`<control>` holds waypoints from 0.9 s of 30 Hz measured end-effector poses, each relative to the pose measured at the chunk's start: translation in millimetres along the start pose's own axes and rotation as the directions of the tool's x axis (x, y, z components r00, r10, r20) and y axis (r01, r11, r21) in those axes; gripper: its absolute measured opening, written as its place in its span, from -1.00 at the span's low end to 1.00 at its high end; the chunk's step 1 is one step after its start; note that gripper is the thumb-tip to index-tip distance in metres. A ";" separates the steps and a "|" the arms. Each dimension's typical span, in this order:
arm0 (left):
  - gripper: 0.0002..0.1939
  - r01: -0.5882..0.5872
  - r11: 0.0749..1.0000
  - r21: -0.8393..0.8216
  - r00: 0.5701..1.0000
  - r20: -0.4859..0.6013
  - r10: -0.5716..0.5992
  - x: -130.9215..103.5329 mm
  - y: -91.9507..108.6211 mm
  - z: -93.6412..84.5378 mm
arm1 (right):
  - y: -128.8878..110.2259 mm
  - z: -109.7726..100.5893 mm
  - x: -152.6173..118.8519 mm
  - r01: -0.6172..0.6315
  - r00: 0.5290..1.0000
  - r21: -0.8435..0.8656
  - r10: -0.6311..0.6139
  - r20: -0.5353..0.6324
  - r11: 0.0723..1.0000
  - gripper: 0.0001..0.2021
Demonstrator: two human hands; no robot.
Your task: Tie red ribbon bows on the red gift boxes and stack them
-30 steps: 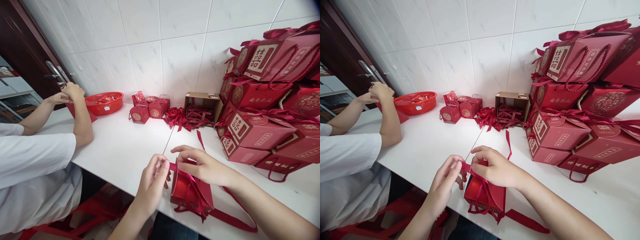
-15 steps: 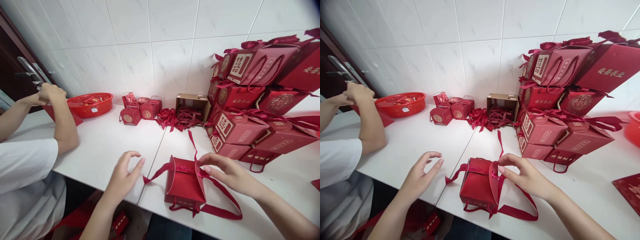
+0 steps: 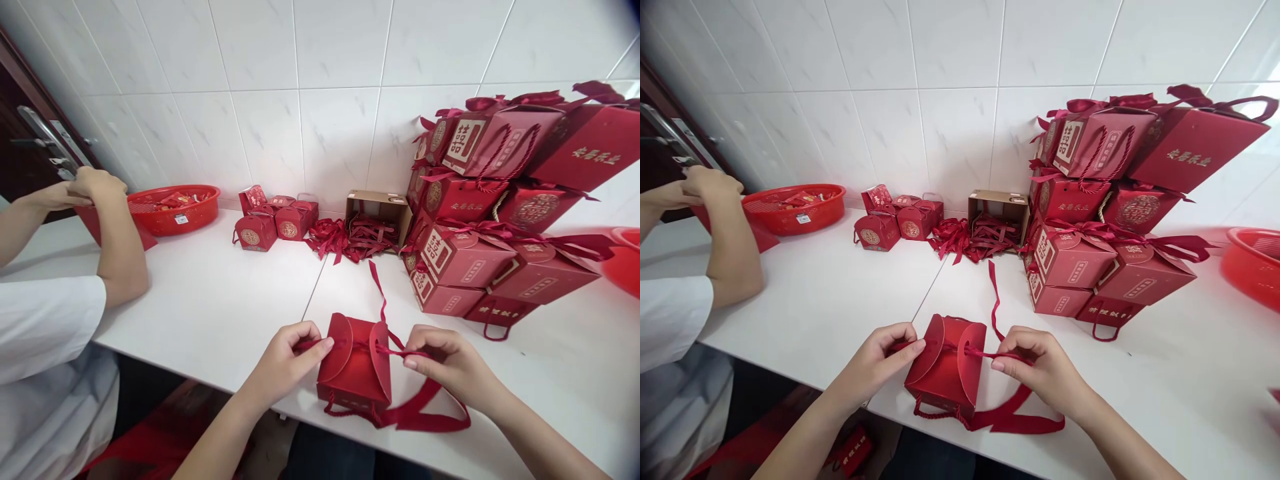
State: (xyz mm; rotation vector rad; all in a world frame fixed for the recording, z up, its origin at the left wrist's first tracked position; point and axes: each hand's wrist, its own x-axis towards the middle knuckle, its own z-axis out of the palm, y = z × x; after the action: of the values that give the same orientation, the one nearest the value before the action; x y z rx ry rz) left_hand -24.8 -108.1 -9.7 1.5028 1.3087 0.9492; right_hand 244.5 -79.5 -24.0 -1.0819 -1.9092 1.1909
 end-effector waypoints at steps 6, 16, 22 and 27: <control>-0.62 0.017 0.996 -0.089 0.999 -0.027 -0.020 -6.1 12.9 -8.3 | -15.5 -11.5 4.2 -0.185 0.982 0.141 0.176 0.073 0.973 -0.57; -0.58 0.179 0.981 -0.070 0.984 -0.010 -0.180 -4.9 -7.7 -16.3 | 2.1 -24.0 13.4 -0.289 0.935 0.016 0.279 0.220 0.957 -0.58; -0.62 0.122 0.990 0.073 0.990 -0.076 -0.117 -12.2 -25.1 -11.8 | 23.1 -34.7 14.0 -0.227 0.971 -0.134 0.235 0.045 0.965 -0.61; -0.78 -0.017 0.906 0.423 0.897 -0.394 0.200 -32.1 -31.1 -11.9 | 12.7 -18.2 -2.0 -0.094 0.974 -0.278 0.030 -0.226 0.956 -0.64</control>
State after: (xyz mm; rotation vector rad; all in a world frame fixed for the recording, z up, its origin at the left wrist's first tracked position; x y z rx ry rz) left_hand -50.0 -137.1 -35.4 1.7632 1.8480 1.1805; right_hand 264.5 -70.8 -28.8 -1.3754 -1.9227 0.8003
